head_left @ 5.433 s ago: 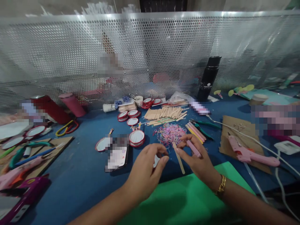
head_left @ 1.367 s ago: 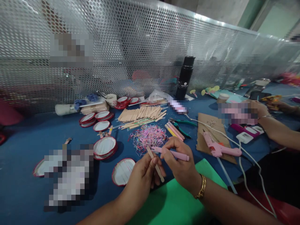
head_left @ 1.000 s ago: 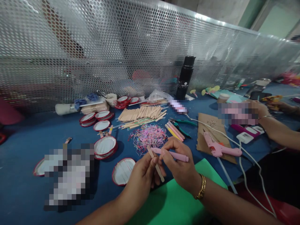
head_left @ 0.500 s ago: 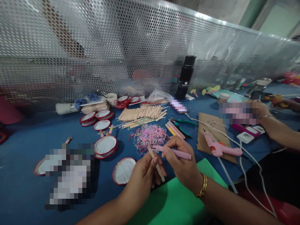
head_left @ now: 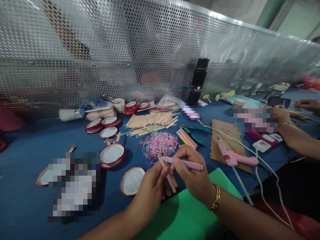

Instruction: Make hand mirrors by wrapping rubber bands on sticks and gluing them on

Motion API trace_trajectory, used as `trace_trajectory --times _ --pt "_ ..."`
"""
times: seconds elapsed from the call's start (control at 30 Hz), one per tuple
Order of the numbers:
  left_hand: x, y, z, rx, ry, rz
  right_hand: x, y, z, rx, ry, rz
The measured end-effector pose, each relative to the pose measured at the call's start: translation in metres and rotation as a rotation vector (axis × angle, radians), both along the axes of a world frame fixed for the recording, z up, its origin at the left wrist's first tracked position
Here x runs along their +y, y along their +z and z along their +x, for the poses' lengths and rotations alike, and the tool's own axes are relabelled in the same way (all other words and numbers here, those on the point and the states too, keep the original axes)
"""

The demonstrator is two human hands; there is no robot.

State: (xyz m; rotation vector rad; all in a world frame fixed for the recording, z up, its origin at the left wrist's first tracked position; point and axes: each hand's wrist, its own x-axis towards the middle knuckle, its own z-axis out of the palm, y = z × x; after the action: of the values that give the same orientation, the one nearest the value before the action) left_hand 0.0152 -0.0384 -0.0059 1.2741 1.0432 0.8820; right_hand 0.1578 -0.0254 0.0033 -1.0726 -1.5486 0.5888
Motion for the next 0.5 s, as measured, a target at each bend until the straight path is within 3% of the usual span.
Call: trace_trajectory --times 0.5 --pt "-0.0003 0.0009 -0.0003 0.024 -0.013 0.011 0.0009 -0.0015 -0.001 0.019 0.013 0.004"
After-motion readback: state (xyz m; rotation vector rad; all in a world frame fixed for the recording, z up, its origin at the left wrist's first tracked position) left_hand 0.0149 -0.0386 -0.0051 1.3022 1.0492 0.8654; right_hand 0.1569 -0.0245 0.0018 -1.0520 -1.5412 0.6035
